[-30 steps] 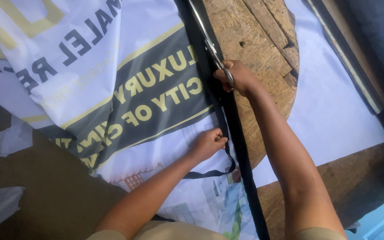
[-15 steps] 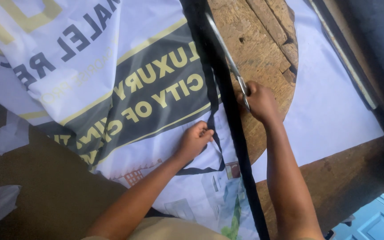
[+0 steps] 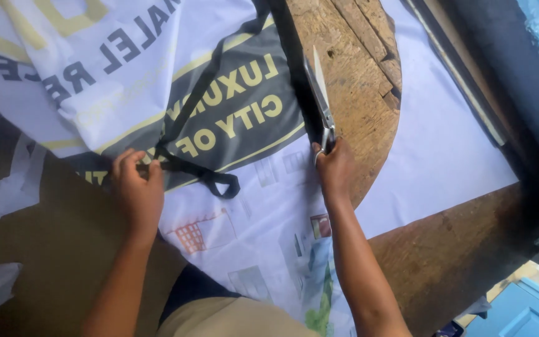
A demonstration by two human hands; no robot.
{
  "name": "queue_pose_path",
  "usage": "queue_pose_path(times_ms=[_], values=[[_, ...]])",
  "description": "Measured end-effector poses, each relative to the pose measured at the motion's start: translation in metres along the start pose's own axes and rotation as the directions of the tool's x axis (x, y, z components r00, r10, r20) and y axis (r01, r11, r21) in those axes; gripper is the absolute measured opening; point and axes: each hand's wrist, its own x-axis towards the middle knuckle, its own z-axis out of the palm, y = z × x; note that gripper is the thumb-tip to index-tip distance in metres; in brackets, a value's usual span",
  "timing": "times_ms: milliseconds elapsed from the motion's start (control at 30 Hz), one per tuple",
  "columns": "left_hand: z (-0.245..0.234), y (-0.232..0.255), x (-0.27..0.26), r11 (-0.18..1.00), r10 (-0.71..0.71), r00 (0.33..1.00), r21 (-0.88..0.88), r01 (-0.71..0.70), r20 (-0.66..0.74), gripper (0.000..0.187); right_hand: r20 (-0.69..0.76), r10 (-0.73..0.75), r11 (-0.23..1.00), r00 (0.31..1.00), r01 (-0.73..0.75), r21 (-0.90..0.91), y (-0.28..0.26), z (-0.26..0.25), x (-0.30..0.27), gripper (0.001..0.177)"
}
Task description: The person uses a pair of scissors to cut a black strip along the edge of a large white banner laid on a wooden table. They hold the banner steady with one hand while cutting with the other, occasionally adjusting the fabric to continue the cut.
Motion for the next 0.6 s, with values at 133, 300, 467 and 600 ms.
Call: queue_pose_path(times_ms=[133, 300, 467, 600], values=[[-0.004, 0.014, 0.0, 0.988, 0.143, 0.99, 0.049, -0.143, 0.005, 0.022, 0.077, -0.06, 0.997, 0.995, 0.063, -0.034, 0.009, 0.024, 0.008, 0.037], [-0.017, 0.009, 0.001, 0.985, 0.043, 0.994, 0.165, -0.06, 0.105, 0.027, 0.108, -0.014, 0.988, 0.994, 0.03, -0.154, 0.079, 0.014, -0.021, 0.043], [-0.04, -0.038, 0.016, 0.951, 0.005, 0.959, 0.296, -0.093, 0.284, 0.034, 0.148, 0.228, 0.95, 0.962, -0.186, -0.25, 0.242, -0.014, -0.131, 0.055], [-0.078, -0.01, 0.053, 0.969, 0.122, 0.954, 0.177, -0.175, 0.272, 0.033, 0.185, 0.404, 0.875, 0.896, -0.319, -0.364, 0.371, -0.009, -0.285, 0.061]])
